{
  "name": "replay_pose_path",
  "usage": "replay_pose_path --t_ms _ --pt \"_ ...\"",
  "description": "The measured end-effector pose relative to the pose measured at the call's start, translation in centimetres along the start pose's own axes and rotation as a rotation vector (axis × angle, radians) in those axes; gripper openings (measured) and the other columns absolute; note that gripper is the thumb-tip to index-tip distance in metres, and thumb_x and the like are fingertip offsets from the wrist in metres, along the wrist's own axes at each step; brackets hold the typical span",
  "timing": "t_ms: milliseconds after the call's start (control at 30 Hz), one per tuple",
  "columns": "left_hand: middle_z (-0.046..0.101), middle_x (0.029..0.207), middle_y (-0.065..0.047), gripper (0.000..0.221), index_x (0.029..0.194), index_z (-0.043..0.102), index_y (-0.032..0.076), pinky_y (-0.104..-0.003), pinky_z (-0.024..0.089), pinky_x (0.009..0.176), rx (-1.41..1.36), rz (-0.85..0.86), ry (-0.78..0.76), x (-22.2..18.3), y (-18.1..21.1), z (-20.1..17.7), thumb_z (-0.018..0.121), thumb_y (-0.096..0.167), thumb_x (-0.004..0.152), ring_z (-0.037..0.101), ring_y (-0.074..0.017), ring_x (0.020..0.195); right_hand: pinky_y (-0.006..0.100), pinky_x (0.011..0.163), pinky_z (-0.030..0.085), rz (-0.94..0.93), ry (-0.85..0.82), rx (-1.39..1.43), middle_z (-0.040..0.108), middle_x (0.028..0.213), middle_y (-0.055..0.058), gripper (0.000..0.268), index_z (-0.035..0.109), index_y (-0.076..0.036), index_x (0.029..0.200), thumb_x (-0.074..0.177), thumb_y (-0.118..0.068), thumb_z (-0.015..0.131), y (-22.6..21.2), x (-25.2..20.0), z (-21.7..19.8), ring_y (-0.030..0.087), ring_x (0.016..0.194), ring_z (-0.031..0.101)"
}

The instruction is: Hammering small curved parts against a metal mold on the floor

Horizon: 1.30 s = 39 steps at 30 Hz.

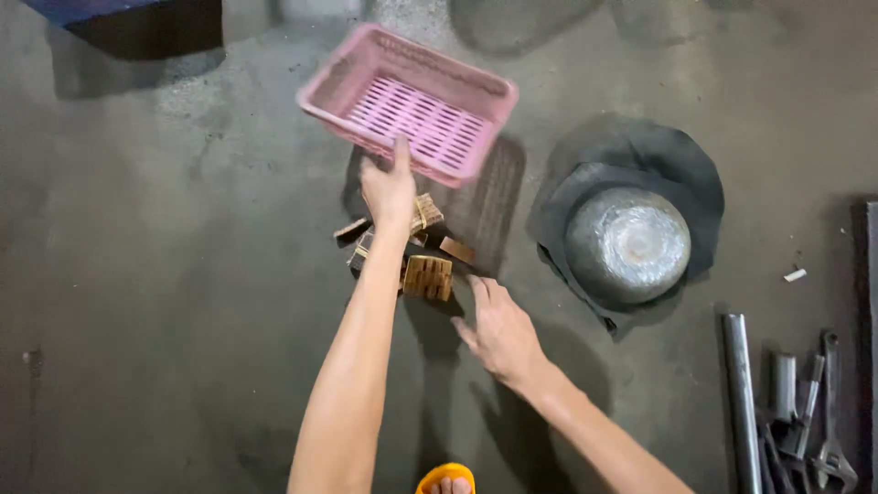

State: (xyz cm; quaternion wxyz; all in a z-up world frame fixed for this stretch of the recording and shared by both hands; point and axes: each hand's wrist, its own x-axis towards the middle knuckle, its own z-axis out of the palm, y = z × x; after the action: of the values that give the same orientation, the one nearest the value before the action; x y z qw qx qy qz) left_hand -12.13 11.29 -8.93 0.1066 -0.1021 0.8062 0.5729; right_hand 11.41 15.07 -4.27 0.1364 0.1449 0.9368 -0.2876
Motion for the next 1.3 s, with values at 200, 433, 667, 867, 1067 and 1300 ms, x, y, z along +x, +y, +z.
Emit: replay_pose_path --t_ms 200,433,667,867,1067,1300 --pt "0.062 0.126 -0.023 0.068 0.123 0.07 0.004 -0.06 0.049 0.1 0.835 0.475 -0.337 -2.3 0.0 -5.6 0.075 0.059 0.084 0.059 -0.0439 0.121 0.046 0.102 0.053 -0.033 0.067 -0.077 0.047 0.14 0.026 0.089 0.034 0.008 0.151 0.085 -0.03 0.08 -2.2 4.2 1.5 0.04 0.134 0.048" --pt "0.066 0.117 -0.019 0.068 0.14 0.05 0.006 -0.053 0.057 0.09 1.038 0.621 -0.661 0.5 -3.9 -5.1 0.08 0.024 0.082 0.067 -0.0407 0.111 0.044 0.093 0.057 -0.057 0.054 0.122 0.056 0.125 0.015 0.084 0.046 -0.005 0.142 0.069 -0.022 0.085 0.7 6.9 4.4 0.035 0.119 0.059" --pt "0.077 0.091 -0.013 0.046 0.102 0.075 0.013 -0.042 0.061 0.075 0.359 0.068 -0.354 0.7 5.8 -6.6 0.094 0.038 0.068 0.077 -0.0287 0.091 0.047 0.083 0.06 0.342 0.354 0.561 0.075 0.099 0.022 0.072 0.071 -0.003 0.115 0.055 -0.03 0.101 2.0 6.9 -7.0 0.038 0.099 0.074" --pt "0.066 0.108 -0.031 0.07 0.124 0.054 -0.015 -0.044 0.068 0.071 -0.29 -0.085 -0.233 5.4 5.4 0.0 0.09 0.022 0.076 0.076 -0.0386 0.091 0.042 0.081 0.058 0.425 0.56 0.664 0.076 0.097 0.01 0.052 0.074 -0.009 0.108 0.081 -0.052 0.086 5.1 18.3 -10.3 0.027 0.098 0.075" --pt "0.063 0.127 -0.022 0.046 0.137 0.056 0.0 -0.047 0.056 0.098 0.565 0.416 -0.459 1.2 0.6 -7.8 0.068 0.024 0.099 0.064 -0.0351 0.121 0.06 0.08 0.05 -0.153 0.748 0.181 0.058 0.098 0.031 0.049 0.06 0.013 0.119 0.083 -0.01 0.085 1.8 14.0 -9.4 0.053 0.095 0.061" --pt "0.06 0.12 -0.019 0.035 0.121 0.058 0.005 -0.042 0.058 0.078 1.288 0.707 -0.68 -1.0 -8.1 -12.1 0.068 0.013 0.088 0.063 -0.0328 0.108 0.042 0.072 0.061 0.082 0.215 -0.335 0.06 0.098 0.01 0.043 0.062 -0.008 0.11 0.079 -0.032 0.079 5.2 12.9 7.3 0.031 0.089 0.069"
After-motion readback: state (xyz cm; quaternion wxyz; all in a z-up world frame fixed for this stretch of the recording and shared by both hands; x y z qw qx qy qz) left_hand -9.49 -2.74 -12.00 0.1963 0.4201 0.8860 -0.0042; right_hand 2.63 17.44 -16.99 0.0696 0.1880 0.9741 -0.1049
